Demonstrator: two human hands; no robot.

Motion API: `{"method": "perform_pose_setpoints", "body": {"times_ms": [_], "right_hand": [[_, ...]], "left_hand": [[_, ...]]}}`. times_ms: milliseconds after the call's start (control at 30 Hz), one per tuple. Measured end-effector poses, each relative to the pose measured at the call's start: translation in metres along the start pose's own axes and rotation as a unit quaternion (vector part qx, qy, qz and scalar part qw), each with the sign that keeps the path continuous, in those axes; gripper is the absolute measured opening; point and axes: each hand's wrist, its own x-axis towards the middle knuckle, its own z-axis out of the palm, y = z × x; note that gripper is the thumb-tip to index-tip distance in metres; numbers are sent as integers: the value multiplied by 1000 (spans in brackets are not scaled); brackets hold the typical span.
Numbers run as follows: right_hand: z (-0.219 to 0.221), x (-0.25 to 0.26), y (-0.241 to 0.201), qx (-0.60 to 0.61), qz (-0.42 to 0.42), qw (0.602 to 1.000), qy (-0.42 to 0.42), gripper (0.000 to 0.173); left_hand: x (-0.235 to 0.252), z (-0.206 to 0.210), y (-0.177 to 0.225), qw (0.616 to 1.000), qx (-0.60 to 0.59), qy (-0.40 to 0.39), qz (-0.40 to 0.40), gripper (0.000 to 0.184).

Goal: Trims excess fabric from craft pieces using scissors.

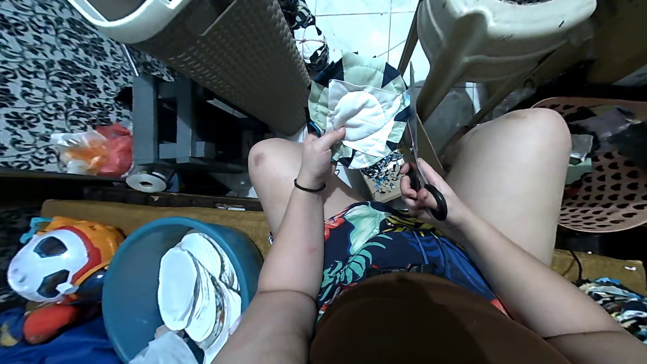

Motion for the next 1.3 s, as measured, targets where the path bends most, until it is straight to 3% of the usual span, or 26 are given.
{"method": "perform_pose_setpoints", "body": {"times_ms": [233, 733, 800, 933, 1300], "right_hand": [[2, 2, -4, -30, -12, 999, 34, 72], [5, 1, -6, -45, 18, 997, 60, 38], [5, 0, -6, -37, 17, 998, 50, 42], [1, 0, -5, -12, 0, 1000, 26, 70], [0, 2, -6, -33, -10, 999, 16, 73]], "left_hand": [[-3, 3, -1, 1000, 1, -16, -5, 19], [2, -3, 2, 1000, 9, -10, -7, 18], [2, -4, 3, 1000, 8, -8, -13, 18], [1, -6, 4, 999, 6, -20, -24, 18], [1, -6, 5, 998, 13, -42, -39, 18]]}}
